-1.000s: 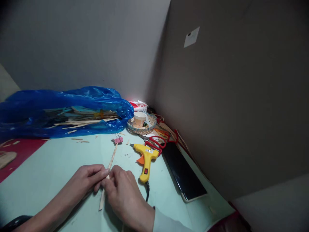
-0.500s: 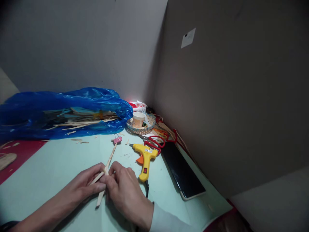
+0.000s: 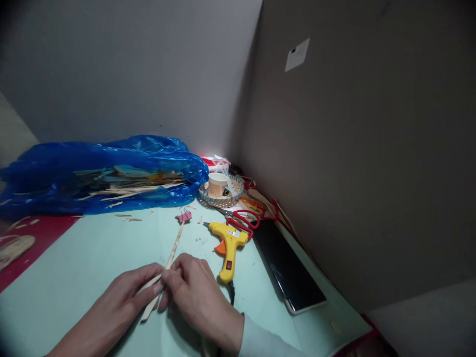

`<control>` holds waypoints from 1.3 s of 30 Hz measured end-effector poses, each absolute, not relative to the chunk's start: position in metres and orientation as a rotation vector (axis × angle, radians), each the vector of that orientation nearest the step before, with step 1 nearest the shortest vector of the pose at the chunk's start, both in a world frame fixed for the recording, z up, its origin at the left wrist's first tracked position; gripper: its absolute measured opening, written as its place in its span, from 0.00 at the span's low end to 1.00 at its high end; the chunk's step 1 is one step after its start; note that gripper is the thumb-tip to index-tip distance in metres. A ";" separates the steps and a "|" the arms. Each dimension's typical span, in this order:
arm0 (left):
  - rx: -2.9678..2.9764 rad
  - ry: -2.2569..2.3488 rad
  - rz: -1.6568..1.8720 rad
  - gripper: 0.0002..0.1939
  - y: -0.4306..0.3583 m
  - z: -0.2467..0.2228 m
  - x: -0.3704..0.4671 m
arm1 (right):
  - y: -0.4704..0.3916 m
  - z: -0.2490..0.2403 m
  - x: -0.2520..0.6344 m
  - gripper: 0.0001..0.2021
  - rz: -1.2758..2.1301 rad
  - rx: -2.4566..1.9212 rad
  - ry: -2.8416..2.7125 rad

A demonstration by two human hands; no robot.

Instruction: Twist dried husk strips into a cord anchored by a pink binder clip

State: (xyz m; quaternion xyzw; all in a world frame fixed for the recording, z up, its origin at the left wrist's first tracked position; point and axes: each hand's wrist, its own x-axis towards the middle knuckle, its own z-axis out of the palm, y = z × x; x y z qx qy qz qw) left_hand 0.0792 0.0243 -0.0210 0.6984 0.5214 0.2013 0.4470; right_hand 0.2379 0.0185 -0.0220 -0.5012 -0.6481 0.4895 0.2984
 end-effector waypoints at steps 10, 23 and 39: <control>1.941 1.429 0.486 0.19 0.015 -0.024 0.078 | 0.018 -0.023 0.236 0.09 1.123 -1.444 -1.669; 3.466 1.033 0.745 0.13 0.000 -0.046 0.084 | 0.022 -0.021 0.240 0.04 1.571 -1.199 -1.339; 1.612 1.395 0.828 0.12 0.021 -0.015 0.085 | 0.014 -0.023 0.241 0.04 1.707 -1.078 -1.106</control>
